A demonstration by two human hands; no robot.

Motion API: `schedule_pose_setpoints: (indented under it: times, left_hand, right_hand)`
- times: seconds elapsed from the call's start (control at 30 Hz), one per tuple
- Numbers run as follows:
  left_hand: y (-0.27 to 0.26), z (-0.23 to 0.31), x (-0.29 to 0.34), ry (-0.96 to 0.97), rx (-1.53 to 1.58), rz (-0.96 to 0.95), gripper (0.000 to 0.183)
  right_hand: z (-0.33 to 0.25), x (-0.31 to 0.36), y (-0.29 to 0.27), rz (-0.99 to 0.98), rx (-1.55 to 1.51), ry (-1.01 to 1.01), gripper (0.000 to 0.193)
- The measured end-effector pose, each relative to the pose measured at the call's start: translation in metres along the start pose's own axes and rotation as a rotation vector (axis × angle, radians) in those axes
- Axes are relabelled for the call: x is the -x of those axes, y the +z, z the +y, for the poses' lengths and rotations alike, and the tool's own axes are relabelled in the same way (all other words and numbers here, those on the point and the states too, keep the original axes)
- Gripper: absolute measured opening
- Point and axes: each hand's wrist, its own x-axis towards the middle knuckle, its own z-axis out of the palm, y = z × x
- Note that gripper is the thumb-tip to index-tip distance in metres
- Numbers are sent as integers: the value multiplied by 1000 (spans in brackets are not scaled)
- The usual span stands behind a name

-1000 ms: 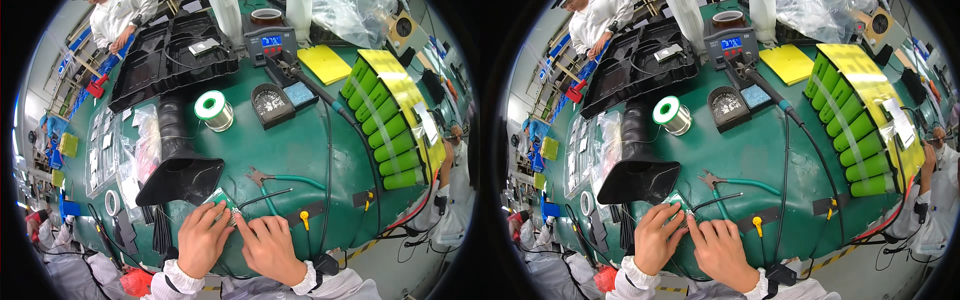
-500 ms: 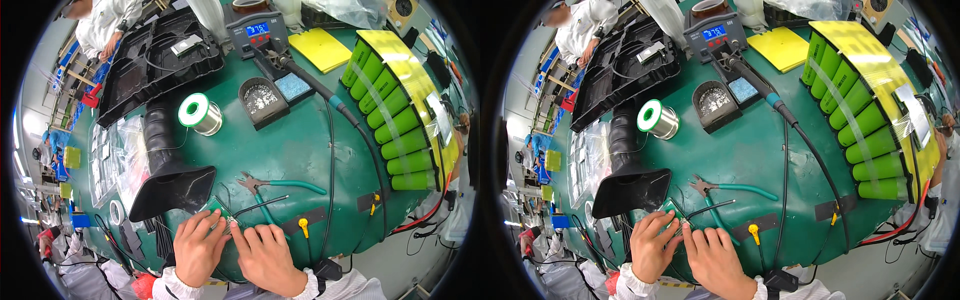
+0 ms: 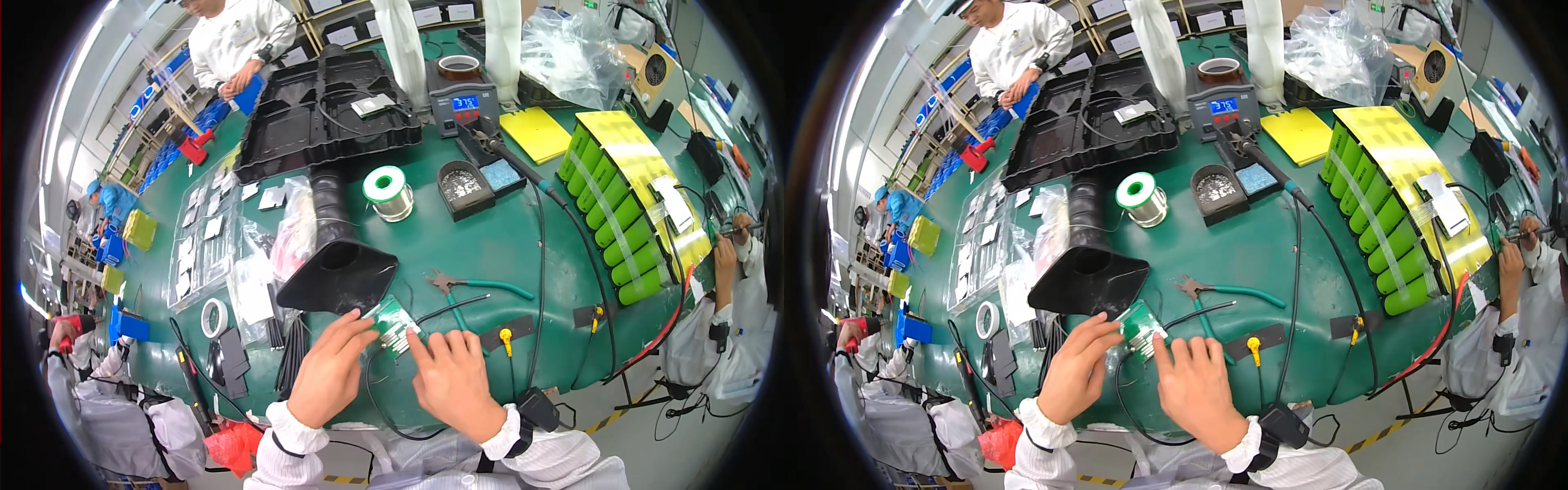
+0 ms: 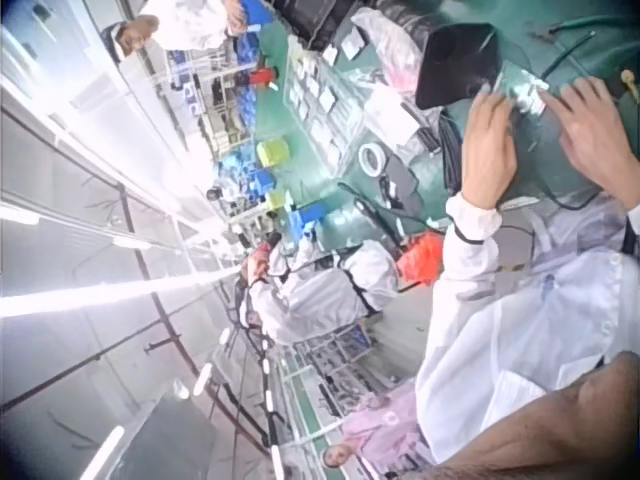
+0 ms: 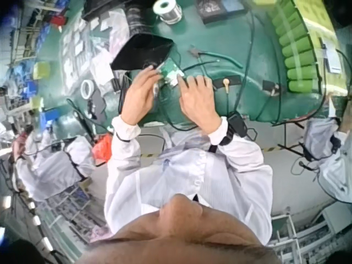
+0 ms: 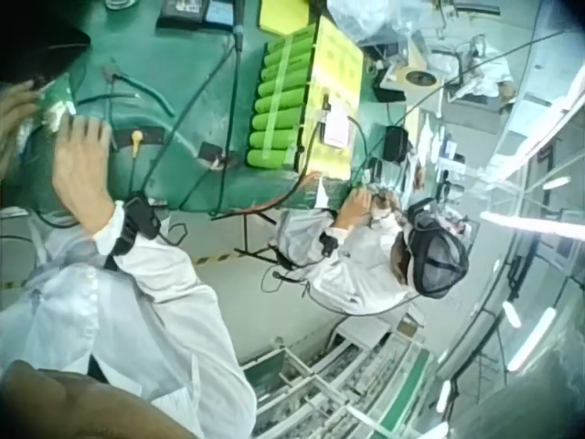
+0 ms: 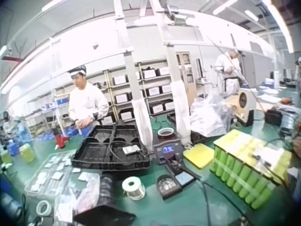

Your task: Soldering electronic components onto a printed circuit board at a workshop table.

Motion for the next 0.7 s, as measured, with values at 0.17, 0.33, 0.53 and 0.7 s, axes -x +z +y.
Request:
schedule_pose_setpoints:
  times: [0.17,0.33,0.53,0.7]
  left_hand:
    - [-4,-9,47,-134,-19,-109,28]
    - [-18,-32,72,47,-154,-257,11]
    - [-37,-6,64,-51,111,331,11]
    - [-3,45,49,206,208,221,18]
  right_hand:
    - [-1,3,-1,-38,88,-23,57]
    - [-5,5,2,-9,124,-49,57]
    - [-7,5,8,29,118,-59,53]
    - [-2,7,5,68,117,-54,51]
